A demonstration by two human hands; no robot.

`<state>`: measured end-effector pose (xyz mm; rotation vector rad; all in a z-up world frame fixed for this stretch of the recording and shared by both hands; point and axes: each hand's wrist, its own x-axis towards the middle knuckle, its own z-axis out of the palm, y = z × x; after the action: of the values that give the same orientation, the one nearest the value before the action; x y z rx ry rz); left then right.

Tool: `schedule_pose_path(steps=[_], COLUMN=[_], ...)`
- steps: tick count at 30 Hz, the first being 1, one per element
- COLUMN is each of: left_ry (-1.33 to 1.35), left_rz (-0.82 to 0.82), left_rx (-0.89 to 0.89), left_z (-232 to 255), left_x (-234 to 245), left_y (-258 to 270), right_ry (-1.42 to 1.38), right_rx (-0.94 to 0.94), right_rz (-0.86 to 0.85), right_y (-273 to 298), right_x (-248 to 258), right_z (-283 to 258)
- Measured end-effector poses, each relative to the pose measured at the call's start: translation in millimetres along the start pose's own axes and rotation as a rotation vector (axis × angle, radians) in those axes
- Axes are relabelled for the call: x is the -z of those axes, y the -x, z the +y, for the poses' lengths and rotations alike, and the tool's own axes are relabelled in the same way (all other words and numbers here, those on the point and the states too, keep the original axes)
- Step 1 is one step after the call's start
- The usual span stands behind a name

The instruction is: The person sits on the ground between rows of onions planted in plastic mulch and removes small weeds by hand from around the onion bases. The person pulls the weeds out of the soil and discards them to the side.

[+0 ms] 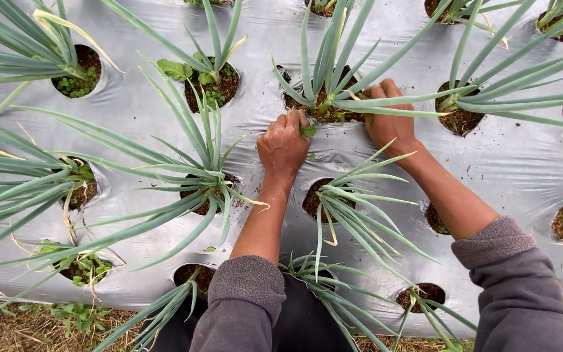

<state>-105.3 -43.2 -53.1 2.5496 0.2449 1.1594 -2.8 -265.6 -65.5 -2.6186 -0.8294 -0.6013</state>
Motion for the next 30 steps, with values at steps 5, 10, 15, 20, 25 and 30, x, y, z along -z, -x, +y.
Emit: schedule_pose_path(steps=[5, 10, 15, 20, 25, 30], left_ry=[0.007, -0.013, -0.019, -0.029, -0.026, 0.027], left_rz=[-0.007, 0.007, 0.009, 0.023, 0.01, -0.03], left_rx=[-0.003, -0.013, 0.004, -0.001, -0.005, 0.01], left_z=[0, 1, 2, 2, 1, 0], left_x=[-2, -2, -2, 1, 0, 2], left_y=[1, -1, 0, -1, -1, 0], right_ry=[0.006, 0.179, 0.385, 0.502, 0.639, -0.051], right_rx=[-0.056, 0.1, 0.194, 0.214, 0.191, 0.037], right_rz=[0.07, 0.056, -0.034, -0.126, -0.171, -0.006], right_y=[7, -7, -15, -14, -11, -20], right_x=[-5, 10, -1, -4, -26, 8], right_z=[8, -11, -15, -23, -9, -15])
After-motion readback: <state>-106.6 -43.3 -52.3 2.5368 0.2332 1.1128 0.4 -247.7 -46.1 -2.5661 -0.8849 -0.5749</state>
